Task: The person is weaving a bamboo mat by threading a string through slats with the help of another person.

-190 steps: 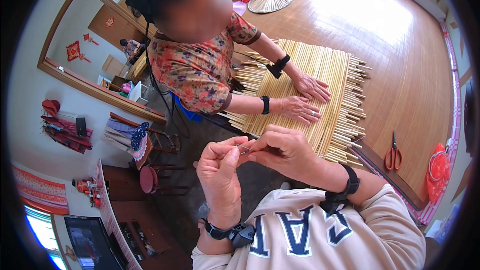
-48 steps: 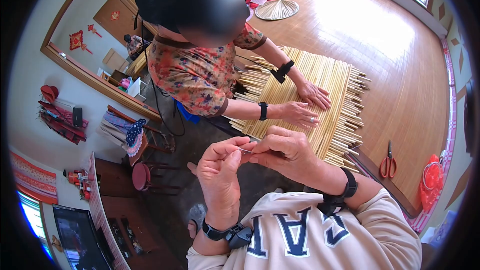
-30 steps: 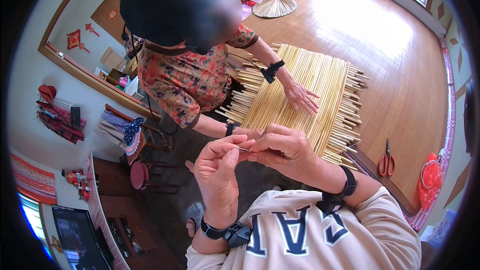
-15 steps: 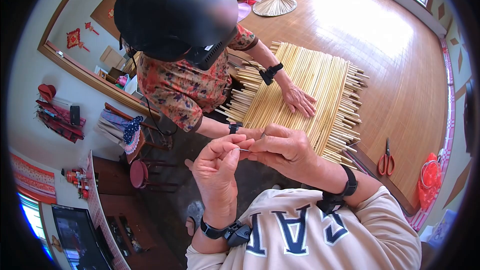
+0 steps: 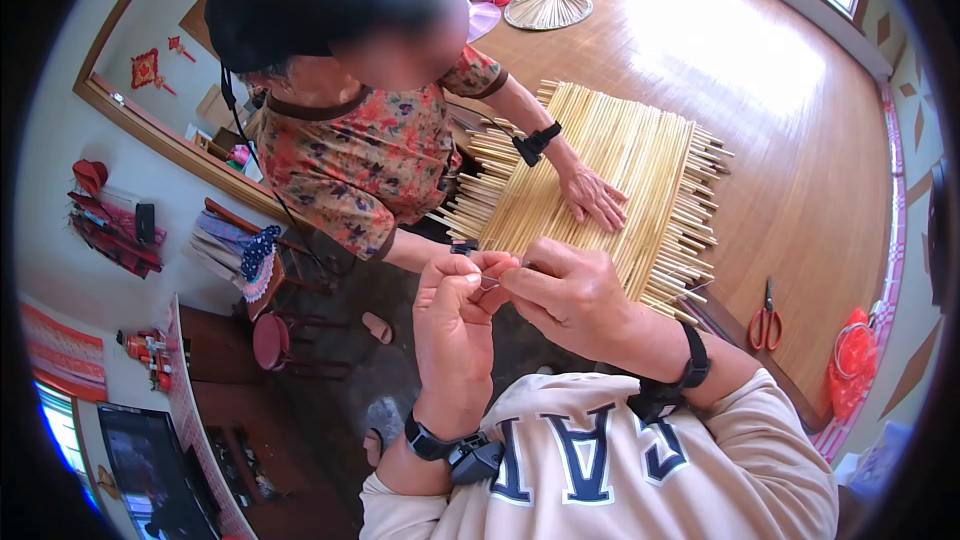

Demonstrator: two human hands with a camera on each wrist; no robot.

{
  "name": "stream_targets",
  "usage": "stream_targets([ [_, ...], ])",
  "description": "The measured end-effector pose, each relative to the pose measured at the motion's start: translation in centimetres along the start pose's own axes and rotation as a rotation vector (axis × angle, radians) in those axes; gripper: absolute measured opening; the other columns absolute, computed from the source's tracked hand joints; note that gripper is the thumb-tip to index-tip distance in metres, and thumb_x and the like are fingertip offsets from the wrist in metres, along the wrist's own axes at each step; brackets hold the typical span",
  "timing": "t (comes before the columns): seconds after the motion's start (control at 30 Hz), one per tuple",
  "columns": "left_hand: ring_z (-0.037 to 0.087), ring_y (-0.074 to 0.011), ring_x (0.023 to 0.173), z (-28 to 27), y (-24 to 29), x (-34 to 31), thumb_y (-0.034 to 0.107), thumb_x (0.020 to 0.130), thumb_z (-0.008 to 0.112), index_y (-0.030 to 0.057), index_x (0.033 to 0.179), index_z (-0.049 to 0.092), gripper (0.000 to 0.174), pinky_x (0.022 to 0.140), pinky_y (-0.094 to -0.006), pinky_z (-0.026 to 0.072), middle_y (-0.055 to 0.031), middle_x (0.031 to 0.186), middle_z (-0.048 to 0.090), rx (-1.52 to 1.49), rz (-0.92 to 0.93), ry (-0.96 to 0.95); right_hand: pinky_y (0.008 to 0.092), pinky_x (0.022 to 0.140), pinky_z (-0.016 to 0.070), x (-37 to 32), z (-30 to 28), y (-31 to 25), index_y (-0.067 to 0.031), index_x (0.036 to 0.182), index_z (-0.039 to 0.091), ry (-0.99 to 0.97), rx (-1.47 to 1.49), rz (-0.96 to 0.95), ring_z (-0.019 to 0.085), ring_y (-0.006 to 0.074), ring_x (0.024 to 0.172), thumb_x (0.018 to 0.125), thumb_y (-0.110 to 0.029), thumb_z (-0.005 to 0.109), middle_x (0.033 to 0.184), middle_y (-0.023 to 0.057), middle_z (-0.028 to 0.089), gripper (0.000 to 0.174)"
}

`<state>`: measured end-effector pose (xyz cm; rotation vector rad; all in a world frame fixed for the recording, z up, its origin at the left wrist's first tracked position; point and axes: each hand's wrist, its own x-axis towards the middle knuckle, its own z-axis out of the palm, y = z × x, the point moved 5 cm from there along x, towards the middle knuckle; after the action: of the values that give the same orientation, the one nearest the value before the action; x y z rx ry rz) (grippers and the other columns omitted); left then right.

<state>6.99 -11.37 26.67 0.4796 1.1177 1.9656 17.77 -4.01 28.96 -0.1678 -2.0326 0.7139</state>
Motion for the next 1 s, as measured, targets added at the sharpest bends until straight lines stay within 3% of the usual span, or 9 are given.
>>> stream_targets([
  [0.23, 0.061, -0.0192, 0.089, -0.7, -3.6, 1.0, 0.007, 0.083, 0.041, 0.0086, 0.089, 0.046, 0.009, 0.079, -0.0314, 0.0483, -0.0146, 0.096, 0.06, -0.075, -0.189, -0.03, 0.0305, 0.043, 0.0411, -1.2, -0.5, 1.6, -0.0086, 0.075, 0.057, -0.042, -0.172, -0.064, 0.051, 0.0187, 0.054, 0.065, -0.006, 0.067, 0.067, 0.0053, 0.045, 0.014],
  [0.5, 0.06, -0.0212, 0.091, -0.8, -5.3, 1.2, 0.009, 0.085, 0.042, 0.0091, 0.091, 0.048, 0.008, 0.081, -0.0348, 0.0487, -0.0154, 0.097, 0.061, -0.151, -0.231, -0.031, 0.0313, 0.044, 0.0441, -2.6, -0.9, 3.0, -0.0082, 0.071, 0.055, -0.067, -0.203, -0.02, 0.055, 0.0201, 0.056, 0.068, -0.011, 0.065, 0.069, 0.0046, 0.048, 0.011],
  [0.77, 0.06, -0.0226, 0.092, -0.4, -3.9, 1.4, 0.009, 0.088, 0.045, 0.0063, 0.092, 0.049, 0.007, 0.082, -0.0367, 0.0503, -0.017, 0.098, 0.06, -0.079, -0.163, -0.084, 0.0277, 0.047, 0.0413, -2.1, -1.3, 3.9, -0.004, 0.081, 0.064, -0.028, 0.082, 0.106, 0.053, 0.018, 0.055, 0.071, 0.001, 0.066, 0.064, 0.0051, 0.05, 0.011],
  [1.0, 0.06, -0.0199, 0.092, 1.4, -3.7, 1.1, 0.006, 0.086, 0.052, 0.0017, 0.104, 0.052, 0.019, 0.081, -0.0324, 0.0508, -0.0178, 0.103, 0.059, -0.047, -0.097, -0.091, 0.0251, 0.049, 0.0411, -2.5, -1.7, 5.2, -0.003, 0.081, 0.064, 0.021, 0.256, 0.209, 0.055, 0.0146, 0.057, 0.072, -0.002, 0.068, 0.066, 0.005, 0.054, 0.009],
])
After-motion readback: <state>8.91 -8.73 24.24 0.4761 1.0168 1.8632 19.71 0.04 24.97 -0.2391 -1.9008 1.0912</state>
